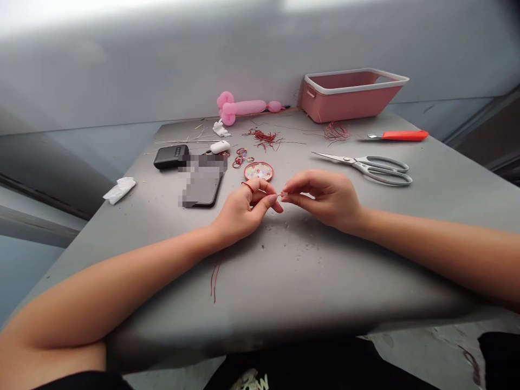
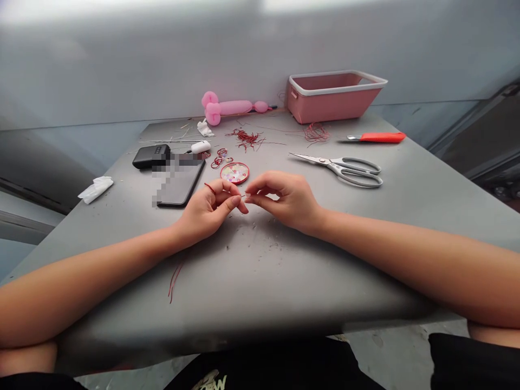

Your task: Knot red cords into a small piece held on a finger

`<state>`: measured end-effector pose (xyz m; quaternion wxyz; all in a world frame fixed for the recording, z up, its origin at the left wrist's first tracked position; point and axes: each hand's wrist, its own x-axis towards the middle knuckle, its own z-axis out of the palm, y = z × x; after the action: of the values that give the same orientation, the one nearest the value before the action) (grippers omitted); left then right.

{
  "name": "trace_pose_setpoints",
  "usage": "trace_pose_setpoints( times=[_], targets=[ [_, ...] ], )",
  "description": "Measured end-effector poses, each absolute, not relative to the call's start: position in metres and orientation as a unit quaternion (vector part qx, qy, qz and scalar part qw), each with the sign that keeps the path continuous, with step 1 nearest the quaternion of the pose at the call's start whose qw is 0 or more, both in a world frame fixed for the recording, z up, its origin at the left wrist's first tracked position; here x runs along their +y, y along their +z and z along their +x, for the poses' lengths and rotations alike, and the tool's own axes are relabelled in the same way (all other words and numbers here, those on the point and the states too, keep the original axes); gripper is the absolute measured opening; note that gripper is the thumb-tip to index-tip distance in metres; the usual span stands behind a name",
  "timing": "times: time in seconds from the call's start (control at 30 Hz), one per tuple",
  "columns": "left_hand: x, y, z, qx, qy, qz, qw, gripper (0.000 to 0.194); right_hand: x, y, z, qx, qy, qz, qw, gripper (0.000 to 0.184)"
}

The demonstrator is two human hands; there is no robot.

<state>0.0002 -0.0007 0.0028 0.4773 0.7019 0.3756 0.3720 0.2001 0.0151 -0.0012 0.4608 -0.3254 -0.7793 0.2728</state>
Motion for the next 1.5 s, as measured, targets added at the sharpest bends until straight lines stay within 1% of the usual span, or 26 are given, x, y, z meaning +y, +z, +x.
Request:
trace_pose_setpoints(
  times=[0.27, 0.53, 0.8, 1.0, 1.1, 1.23, 1.33, 1.4, 1.5],
  targets=[
    [-0.0009, 0.0043, 0.0007, 0.383, 0.369, 0.703, 0.472, 0.01, 0.0157, -0.0008, 0.2015, -0.786, 0.267, -0.321, 0.456, 0.011],
    [-0.0019, 0.004, 0.0018, 0.373, 0.364, 0.699, 0.49, 0.007, 0.017, -0.0015, 0.2007, -0.791, 0.278, -0.314, 0.446, 0.011],
    [-0.0017, 0.004, 0.0016, 0.376, 0.365, 0.693, 0.495, 0.009, 0.0166, -0.0013, 0.2016, -0.788, 0.289, -0.314, 0.444, 0.012],
    [-0.0016, 0.0041, 0.0013, 0.383, 0.36, 0.697, 0.487, 0.008, 0.0161, 0.0017, 0.2016, -0.813, 0.238, -0.286, 0.448, 0.006],
    [-0.0014, 0.0017, 0.0012, 0.376, 0.363, 0.696, 0.492, 0.009, 0.0152, 0.0039, 0.2003, -0.826, 0.203, -0.273, 0.449, 0.007],
    [-0.0008, -0.0011, 0.0015, 0.354, 0.368, 0.699, 0.501, 0.009, 0.0133, 0.0032, 0.1983, -0.834, 0.189, -0.269, 0.443, 0.009],
    [-0.0007, -0.0001, 0.0004, 0.349, 0.371, 0.701, 0.5, 0.008, 0.0118, 0.0009, 0.1975, -0.835, 0.181, -0.277, 0.44, 0.007],
    [-0.0011, 0.0021, -0.0009, 0.353, 0.371, 0.698, 0.501, 0.011, 0.0117, 0.0007, 0.1979, -0.836, 0.174, -0.279, 0.439, 0.012],
    [-0.0024, 0.006, -0.0018, 0.365, 0.371, 0.698, 0.492, 0.022, 0.0147, 0.0051, 0.2023, -0.841, 0.162, -0.262, 0.444, 0.021]
  ],
)
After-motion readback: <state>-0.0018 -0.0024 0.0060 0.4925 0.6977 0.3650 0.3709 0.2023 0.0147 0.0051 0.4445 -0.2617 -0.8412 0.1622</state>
